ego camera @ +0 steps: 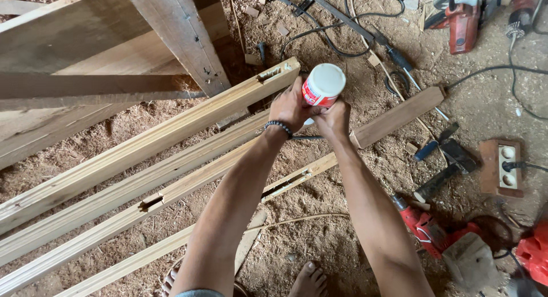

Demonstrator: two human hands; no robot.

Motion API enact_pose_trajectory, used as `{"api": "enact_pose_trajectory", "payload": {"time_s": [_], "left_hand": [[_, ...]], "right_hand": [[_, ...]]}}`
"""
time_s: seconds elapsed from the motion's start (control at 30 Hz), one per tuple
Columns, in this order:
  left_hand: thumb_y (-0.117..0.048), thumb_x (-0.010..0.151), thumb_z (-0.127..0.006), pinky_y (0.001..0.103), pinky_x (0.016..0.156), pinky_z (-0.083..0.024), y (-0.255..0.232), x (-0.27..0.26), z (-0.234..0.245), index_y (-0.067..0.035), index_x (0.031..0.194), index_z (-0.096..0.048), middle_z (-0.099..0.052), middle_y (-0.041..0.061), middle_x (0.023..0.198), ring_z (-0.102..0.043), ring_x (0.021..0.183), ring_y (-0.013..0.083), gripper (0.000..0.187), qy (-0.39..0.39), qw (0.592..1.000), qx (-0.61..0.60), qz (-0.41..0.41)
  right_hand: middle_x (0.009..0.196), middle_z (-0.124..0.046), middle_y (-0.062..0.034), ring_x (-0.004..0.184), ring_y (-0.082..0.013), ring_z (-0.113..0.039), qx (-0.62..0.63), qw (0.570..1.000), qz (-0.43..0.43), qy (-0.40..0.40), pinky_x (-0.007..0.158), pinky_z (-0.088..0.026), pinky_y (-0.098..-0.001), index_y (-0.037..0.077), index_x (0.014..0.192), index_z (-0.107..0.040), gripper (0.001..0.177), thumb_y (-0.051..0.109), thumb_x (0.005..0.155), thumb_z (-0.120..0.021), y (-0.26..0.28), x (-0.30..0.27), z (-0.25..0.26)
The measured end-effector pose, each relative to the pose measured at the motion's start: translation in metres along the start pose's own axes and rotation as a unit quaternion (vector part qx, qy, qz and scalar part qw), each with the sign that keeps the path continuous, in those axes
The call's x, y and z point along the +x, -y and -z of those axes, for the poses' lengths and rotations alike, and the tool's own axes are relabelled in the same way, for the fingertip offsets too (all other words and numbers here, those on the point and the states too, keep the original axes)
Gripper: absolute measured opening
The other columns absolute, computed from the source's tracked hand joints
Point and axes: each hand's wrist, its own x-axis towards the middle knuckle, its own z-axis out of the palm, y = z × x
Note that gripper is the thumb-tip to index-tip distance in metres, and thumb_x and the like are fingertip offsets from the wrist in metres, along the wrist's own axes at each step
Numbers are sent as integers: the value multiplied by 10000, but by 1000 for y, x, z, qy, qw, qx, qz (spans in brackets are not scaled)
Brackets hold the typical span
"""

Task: The person applies glue from a bottle into the pre-cut slots and joints of several wooden boards, then aligns the boards together on the floor.

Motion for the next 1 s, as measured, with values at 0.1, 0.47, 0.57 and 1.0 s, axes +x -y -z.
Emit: {"api": "enact_pose_trajectory", "payload": {"time_s": [0.1,0.47,0.57,1.0], "left_hand": [[-527,849,-778,565,1095,-471,4,-6,4,-171,1359,-370,-621,170,1363,-600,1295,390,744,0,1000,11,1],[-505,855,-786,550,1098,-473,3,-9,2,-122,1330,-375,-602,183,1363,-602,1292,389,736,-25,999,26,-3],[-430,869,-789,563,1093,-484,-1,-10,-2,-131,1261,-406,-619,200,1309,-601,1273,401,623,-24,1000,-4,-15],[-394,824,-826,548,1235,-367,-16,-12,-26,-181,1566,-241,-445,238,1506,-464,1418,444,969,-72,981,-177,-7]], "right_hand": [[826,-692,-280,805,-447,-713,-4,1000,-12,10,622,-481,-528,-115,958,-664,301,32,703,-604,0,-4,-7],[884,-693,-284,905,-484,-696,-6,1000,-12,23,615,-426,-549,-92,978,-655,324,94,716,-622,-8,-5,-9],[912,-700,-289,932,-483,-703,-30,999,-14,21,658,-482,-557,-93,1032,-642,391,97,691,-641,-4,-1,5],[1143,-629,-379,1117,-591,-588,-32,995,87,27,946,-480,-666,-109,1285,-506,585,-49,714,-617,4,8,24]]}}
